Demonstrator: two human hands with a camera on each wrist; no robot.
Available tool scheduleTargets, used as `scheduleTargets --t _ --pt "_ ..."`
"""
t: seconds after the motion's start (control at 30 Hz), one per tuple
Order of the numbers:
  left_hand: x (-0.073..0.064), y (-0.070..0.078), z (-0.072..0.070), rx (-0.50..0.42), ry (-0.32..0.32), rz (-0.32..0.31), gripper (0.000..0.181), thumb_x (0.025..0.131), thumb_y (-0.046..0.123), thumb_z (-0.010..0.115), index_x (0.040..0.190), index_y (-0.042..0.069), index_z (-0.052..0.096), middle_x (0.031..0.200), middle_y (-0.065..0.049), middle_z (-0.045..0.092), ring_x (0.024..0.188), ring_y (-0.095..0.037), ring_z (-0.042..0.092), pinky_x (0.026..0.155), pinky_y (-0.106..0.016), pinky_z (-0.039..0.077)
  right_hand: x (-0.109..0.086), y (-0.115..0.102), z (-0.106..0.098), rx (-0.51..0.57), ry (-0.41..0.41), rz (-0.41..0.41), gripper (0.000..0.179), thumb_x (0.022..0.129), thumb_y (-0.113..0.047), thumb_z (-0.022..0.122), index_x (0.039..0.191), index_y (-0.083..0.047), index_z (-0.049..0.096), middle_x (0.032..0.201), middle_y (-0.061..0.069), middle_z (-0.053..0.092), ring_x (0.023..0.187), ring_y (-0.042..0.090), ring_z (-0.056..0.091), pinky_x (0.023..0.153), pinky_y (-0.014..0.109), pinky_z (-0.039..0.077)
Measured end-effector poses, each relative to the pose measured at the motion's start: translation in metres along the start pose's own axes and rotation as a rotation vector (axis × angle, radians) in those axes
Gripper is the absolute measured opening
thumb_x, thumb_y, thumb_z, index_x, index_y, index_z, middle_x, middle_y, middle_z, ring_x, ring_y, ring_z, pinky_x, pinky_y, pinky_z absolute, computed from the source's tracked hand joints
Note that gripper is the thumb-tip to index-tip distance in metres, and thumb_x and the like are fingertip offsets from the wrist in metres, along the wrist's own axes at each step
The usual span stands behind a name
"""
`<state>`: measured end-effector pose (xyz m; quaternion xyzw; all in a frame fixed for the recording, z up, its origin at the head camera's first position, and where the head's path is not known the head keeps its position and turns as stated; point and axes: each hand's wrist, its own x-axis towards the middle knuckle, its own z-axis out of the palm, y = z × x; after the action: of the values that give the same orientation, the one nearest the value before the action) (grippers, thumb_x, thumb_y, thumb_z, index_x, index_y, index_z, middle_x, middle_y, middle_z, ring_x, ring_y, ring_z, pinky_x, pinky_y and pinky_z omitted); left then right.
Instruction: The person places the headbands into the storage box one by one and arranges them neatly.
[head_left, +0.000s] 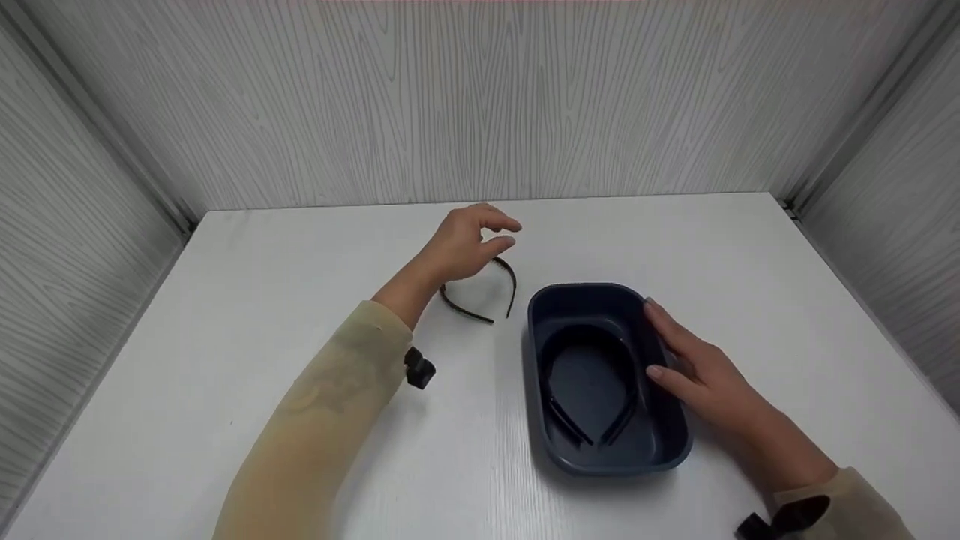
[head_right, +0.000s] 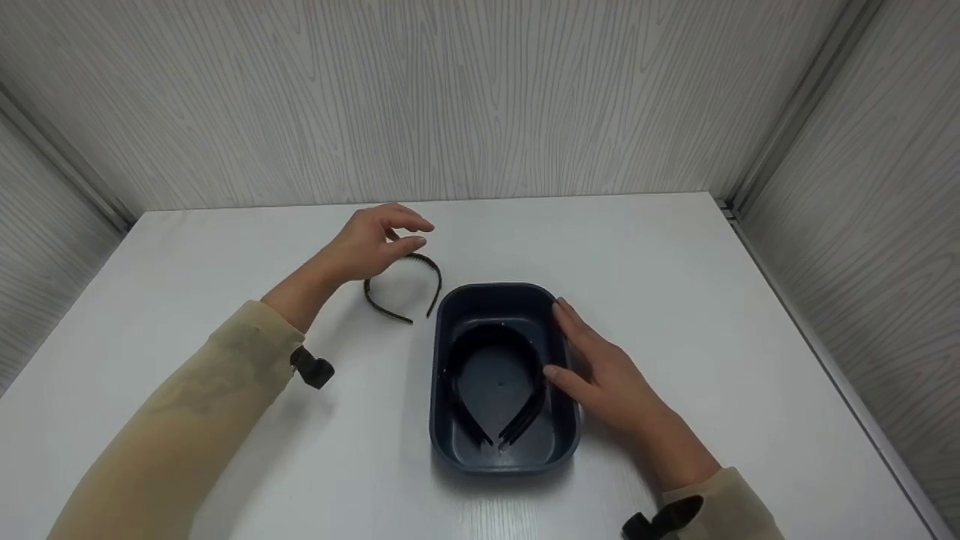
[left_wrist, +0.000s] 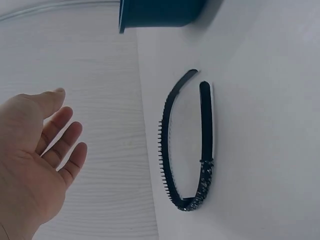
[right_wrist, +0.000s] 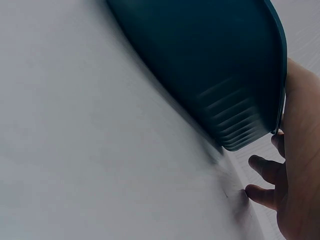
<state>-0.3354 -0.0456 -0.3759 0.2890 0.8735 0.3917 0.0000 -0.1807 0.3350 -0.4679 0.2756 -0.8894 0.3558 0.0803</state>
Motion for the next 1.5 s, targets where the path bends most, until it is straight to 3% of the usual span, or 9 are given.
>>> scheduleTargets --t 0.4,0.7,0.97,1.5 --pt "-0.004 -0.048 -0.003 -0.022 0.037 -0.183 0.029 0.106 0.019 0.068 0.134 0.013 0.075 0.142 -0.007 0.063 0.135 -0.027 0.054 0.113 -0.044 0.043 0.002 -0.003 0.000 -0.002 -0.001 -0.024 0.081 0.102 -0.011 0.069 0.170 -0.018 0.025 0.175 0.002 0.024 0.159 0.014 0.022 0.123 0.016 0.018" --pt "-0.006 -0.073 0.006 -0.022 0.046 -0.223 0.034 0.106 0.018 0.068 0.138 0.008 0.071 0.147 -0.010 0.060 0.139 -0.030 0.052 0.117 -0.044 0.040 0.000 -0.002 0.002 0.000 -0.007 -0.007 0.081 0.103 -0.013 0.068 0.171 -0.020 0.024 0.175 0.001 0.023 0.160 0.015 0.021 0.122 0.015 0.018" --pt "-0.007 -0.083 0.014 0.001 0.025 -0.272 0.037 0.106 0.018 0.067 0.142 0.010 0.069 0.150 -0.010 0.057 0.143 -0.029 0.050 0.118 -0.040 0.040 0.001 0.000 0.003 0.020 -0.006 -0.017 0.081 0.102 -0.012 0.069 0.170 -0.019 0.025 0.175 0.003 0.024 0.160 0.015 0.021 0.122 0.015 0.019" --pt "-0.003 -0.089 0.025 0.065 0.009 -0.243 0.032 0.104 0.006 0.067 0.136 0.007 0.073 0.135 -0.013 0.067 0.129 -0.027 0.059 0.111 -0.039 0.045 0.000 0.004 0.001 0.005 0.009 -0.035 0.082 0.101 -0.010 0.070 0.170 -0.017 0.026 0.174 0.004 0.025 0.159 0.016 0.023 0.122 0.016 0.020"
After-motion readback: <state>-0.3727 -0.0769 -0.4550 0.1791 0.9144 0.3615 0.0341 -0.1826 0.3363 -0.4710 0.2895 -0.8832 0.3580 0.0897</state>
